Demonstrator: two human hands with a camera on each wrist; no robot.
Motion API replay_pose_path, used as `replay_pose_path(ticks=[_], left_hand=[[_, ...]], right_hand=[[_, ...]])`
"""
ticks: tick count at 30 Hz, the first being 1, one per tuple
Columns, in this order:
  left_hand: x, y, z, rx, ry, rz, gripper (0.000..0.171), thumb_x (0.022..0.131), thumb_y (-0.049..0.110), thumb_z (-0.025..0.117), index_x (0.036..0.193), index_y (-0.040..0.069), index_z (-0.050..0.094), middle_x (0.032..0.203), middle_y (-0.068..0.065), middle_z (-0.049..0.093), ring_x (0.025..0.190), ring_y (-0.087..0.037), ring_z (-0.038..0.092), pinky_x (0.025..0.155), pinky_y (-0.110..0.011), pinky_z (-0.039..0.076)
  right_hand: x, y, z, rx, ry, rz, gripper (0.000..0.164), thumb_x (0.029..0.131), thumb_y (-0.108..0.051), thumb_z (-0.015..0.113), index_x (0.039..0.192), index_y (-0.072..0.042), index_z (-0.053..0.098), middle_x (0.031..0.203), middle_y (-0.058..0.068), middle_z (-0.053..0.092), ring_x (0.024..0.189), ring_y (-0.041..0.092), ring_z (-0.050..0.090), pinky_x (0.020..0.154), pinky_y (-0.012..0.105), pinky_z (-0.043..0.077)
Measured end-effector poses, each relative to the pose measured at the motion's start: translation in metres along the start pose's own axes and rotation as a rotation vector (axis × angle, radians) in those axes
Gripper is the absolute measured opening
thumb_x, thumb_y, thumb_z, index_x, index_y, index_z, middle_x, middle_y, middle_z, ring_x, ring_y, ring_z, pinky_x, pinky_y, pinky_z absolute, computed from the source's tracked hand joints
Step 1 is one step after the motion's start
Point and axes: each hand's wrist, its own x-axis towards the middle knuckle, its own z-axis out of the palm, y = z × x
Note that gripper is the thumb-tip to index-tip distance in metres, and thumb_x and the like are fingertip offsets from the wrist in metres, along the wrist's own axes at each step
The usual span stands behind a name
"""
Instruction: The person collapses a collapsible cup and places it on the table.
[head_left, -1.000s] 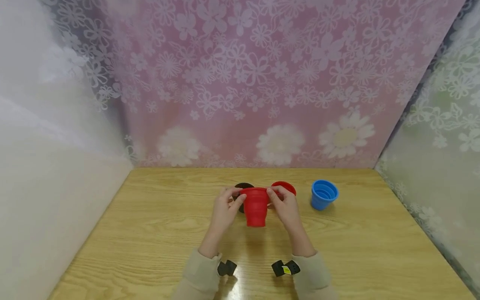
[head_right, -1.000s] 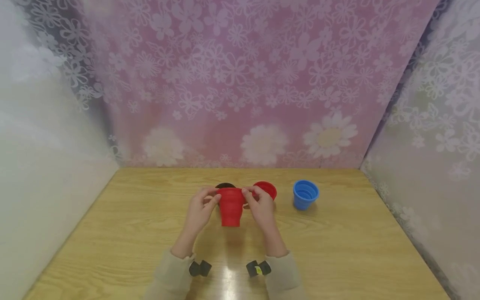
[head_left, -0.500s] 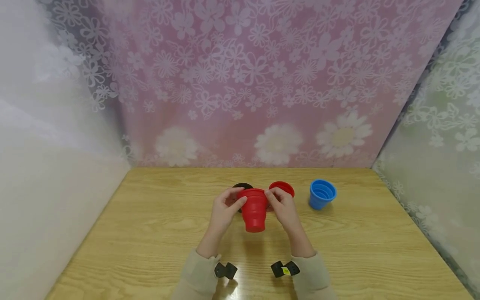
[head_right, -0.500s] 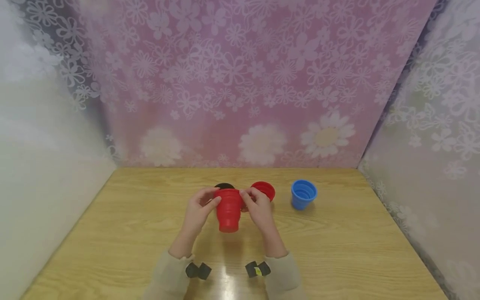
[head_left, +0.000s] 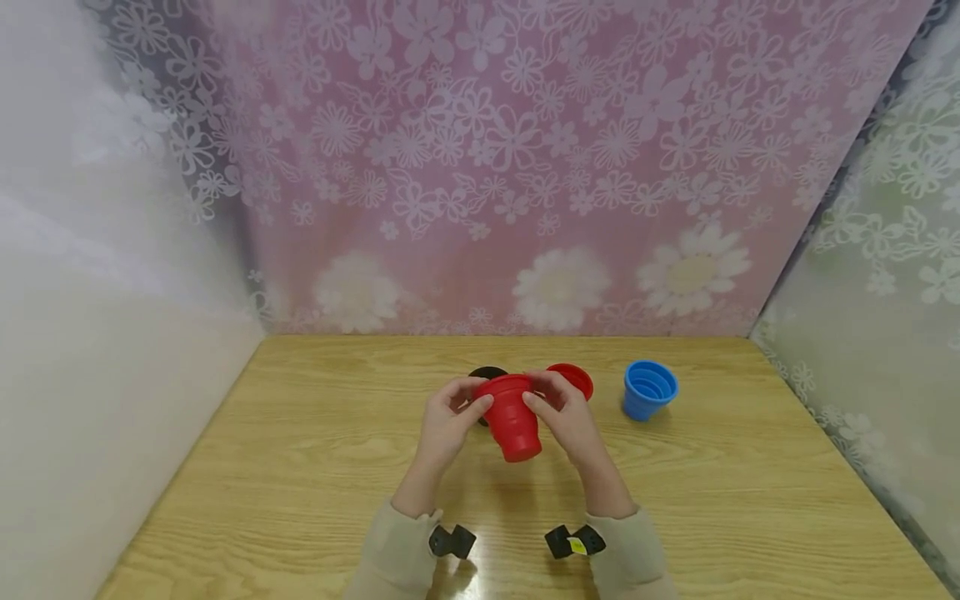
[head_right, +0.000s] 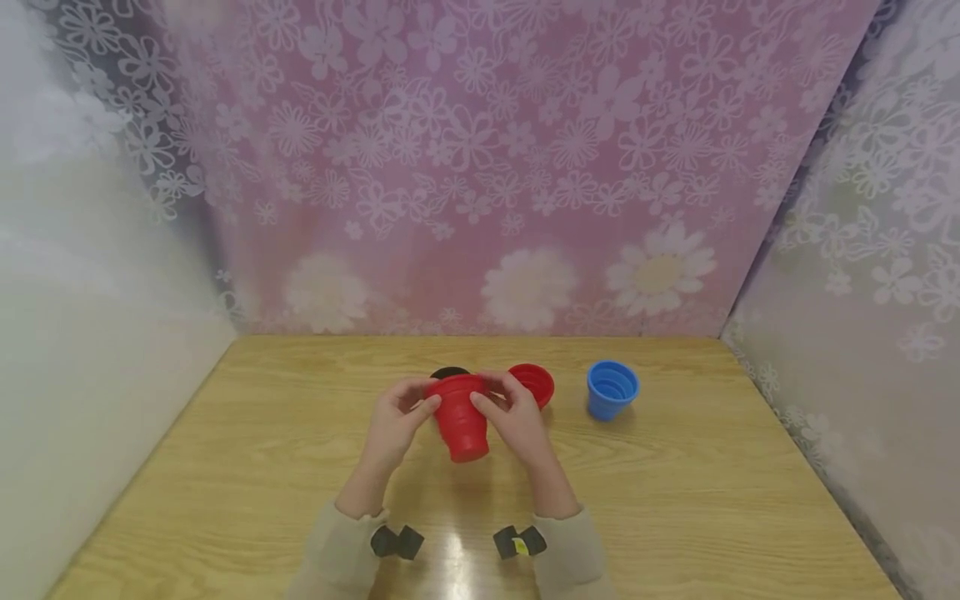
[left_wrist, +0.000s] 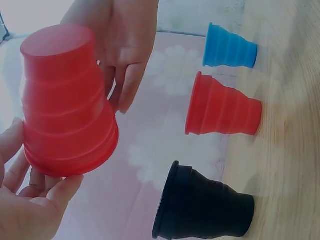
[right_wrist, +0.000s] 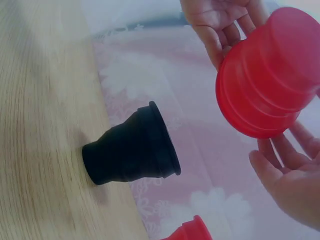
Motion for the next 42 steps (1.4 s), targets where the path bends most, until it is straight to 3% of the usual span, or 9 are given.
replay_pose_path(ticks=[7, 13, 18, 24, 26, 33, 42], left_hand=[[0.002, -0.002, 0.001, 0.001, -0.026, -0.006, 0.023, 0.080, -0.005, 0.060, 0.102, -0.011, 0.057, 0.085, -0.012, 0.055, 0.078, -0.018, 0.052, 0.070, -0.029, 0.050], [0.003, -0.004, 0.000, 0.049, -0.077, -0.028, 0.029, 0.079, -0.003, 0.063, 0.106, -0.010, 0.056, 0.091, -0.012, 0.056, 0.081, -0.020, 0.052, 0.072, -0.028, 0.048], [0.004, -0.006, -0.003, 0.069, -0.151, 0.000, 0.030, 0.078, -0.004, 0.063, 0.106, -0.009, 0.055, 0.096, -0.015, 0.056, 0.081, -0.020, 0.053, 0.073, -0.028, 0.048], [0.008, -0.025, -0.006, 0.071, -0.172, 0.008, 0.030, 0.078, 0.001, 0.066, 0.106, -0.002, 0.057, 0.098, -0.012, 0.057, 0.082, -0.020, 0.054, 0.075, -0.030, 0.048], [0.009, -0.030, -0.006, 0.078, -0.164, 0.028, 0.030, 0.078, 0.005, 0.067, 0.106, -0.001, 0.058, 0.096, -0.011, 0.056, 0.082, -0.019, 0.054, 0.074, -0.030, 0.048], [-0.008, -0.004, 0.001, 0.119, -0.149, 0.010, 0.030, 0.078, -0.002, 0.063, 0.107, -0.008, 0.056, 0.096, -0.015, 0.055, 0.084, -0.020, 0.052, 0.081, -0.037, 0.045], [-0.005, -0.006, 0.005, 0.082, -0.136, 0.056, 0.028, 0.078, -0.004, 0.063, 0.105, -0.005, 0.056, 0.094, -0.013, 0.055, 0.083, -0.018, 0.052, 0.080, -0.039, 0.045]], right_hand=[[0.001, -0.001, -0.005, 0.054, -0.105, -0.041, 0.043, 0.081, -0.007, 0.063, 0.121, 0.001, 0.047, 0.115, 0.018, 0.049, 0.104, 0.032, 0.046, 0.077, 0.030, 0.048], [0.002, -0.001, -0.007, -0.045, -0.147, -0.047, 0.041, 0.079, -0.010, 0.066, 0.116, 0.001, 0.051, 0.107, 0.017, 0.052, 0.094, 0.031, 0.050, 0.073, 0.031, 0.050], [0.002, -0.004, -0.009, -0.110, -0.159, -0.018, 0.036, 0.079, -0.009, 0.066, 0.112, 0.001, 0.054, 0.101, 0.014, 0.055, 0.089, 0.027, 0.051, 0.071, 0.030, 0.049], [-0.007, -0.023, -0.007, -0.125, -0.173, -0.032, 0.033, 0.080, -0.002, 0.063, 0.110, 0.005, 0.052, 0.101, 0.017, 0.054, 0.088, 0.029, 0.052, 0.070, 0.030, 0.050], [-0.007, -0.019, -0.008, -0.134, -0.182, -0.052, 0.034, 0.080, -0.004, 0.063, 0.111, 0.005, 0.052, 0.101, 0.017, 0.054, 0.088, 0.027, 0.052, 0.069, 0.030, 0.050], [-0.012, 0.002, -0.015, -0.187, -0.194, -0.054, 0.043, 0.078, -0.019, 0.068, 0.115, -0.005, 0.053, 0.105, 0.009, 0.055, 0.094, 0.027, 0.053, 0.073, 0.028, 0.050], [-0.009, -0.007, -0.017, -0.187, -0.179, -0.093, 0.041, 0.079, -0.014, 0.067, 0.115, 0.000, 0.052, 0.105, 0.014, 0.054, 0.093, 0.029, 0.054, 0.069, 0.029, 0.051]])
